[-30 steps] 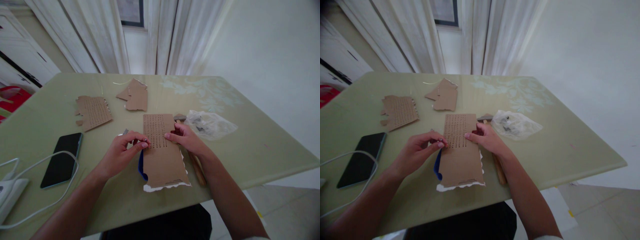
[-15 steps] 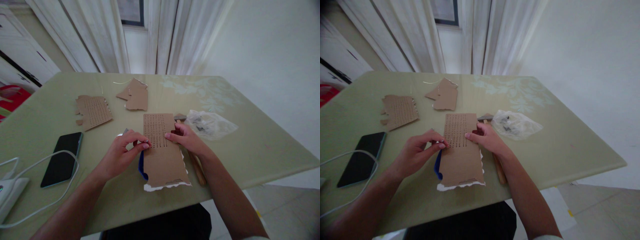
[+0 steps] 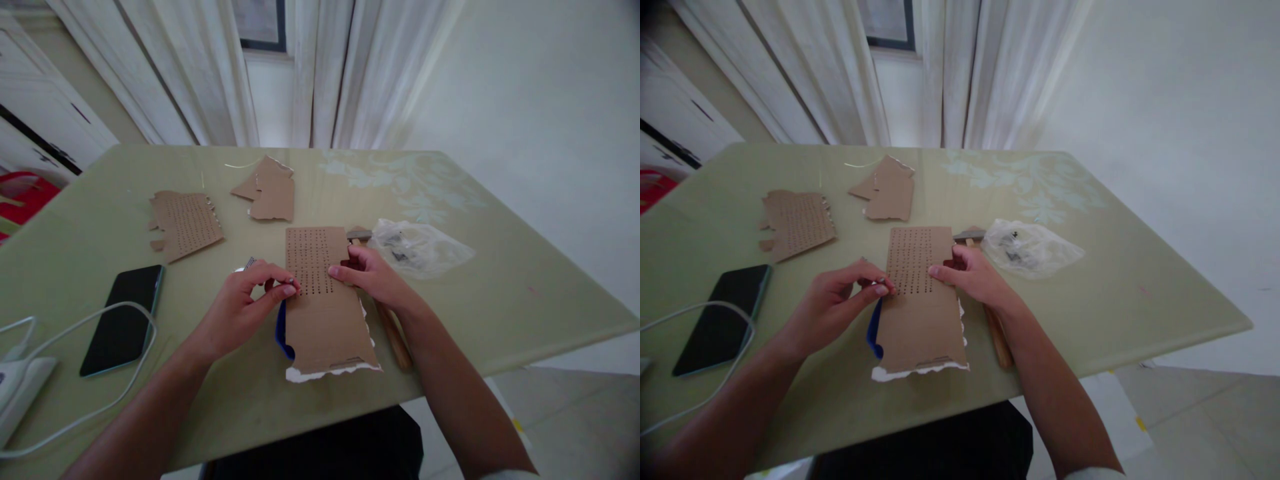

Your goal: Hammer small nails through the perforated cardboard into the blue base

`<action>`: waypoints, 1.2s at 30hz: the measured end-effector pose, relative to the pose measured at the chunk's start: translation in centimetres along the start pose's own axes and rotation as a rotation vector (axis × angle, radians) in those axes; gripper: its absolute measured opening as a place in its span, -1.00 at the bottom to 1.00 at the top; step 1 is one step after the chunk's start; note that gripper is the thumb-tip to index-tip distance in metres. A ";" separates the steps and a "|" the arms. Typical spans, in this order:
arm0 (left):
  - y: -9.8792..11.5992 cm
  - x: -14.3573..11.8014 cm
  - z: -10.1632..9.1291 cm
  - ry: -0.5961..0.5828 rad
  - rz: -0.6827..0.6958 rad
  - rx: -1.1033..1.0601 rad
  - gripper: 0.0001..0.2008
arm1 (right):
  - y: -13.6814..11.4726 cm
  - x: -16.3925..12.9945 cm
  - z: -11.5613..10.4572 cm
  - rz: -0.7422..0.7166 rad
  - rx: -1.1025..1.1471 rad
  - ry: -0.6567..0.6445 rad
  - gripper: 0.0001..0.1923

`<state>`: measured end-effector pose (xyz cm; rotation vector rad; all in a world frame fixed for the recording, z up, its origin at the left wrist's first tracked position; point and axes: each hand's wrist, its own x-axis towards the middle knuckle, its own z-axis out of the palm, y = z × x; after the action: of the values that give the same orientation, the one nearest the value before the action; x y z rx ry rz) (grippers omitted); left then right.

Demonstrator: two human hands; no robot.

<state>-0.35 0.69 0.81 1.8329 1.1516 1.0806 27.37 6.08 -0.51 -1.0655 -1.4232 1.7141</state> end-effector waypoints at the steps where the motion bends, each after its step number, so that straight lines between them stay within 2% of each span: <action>1: 0.0 0.0 0.0 -0.003 0.001 0.000 -0.89 | 0.0 0.0 0.0 0.001 -0.002 -0.001 -0.55; 23: -0.3 0.0 0.0 0.018 0.037 -0.019 -0.92 | 0.2 0.1 -0.1 -0.003 0.045 -0.036 -0.59; 36: -0.2 0.0 -0.1 0.001 0.077 0.004 -0.92 | 0.1 0.0 -0.2 0.001 0.027 -0.036 -0.55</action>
<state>-0.46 0.80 0.71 1.8934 1.0919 1.1231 27.53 6.11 -0.65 -1.0256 -1.4182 1.7561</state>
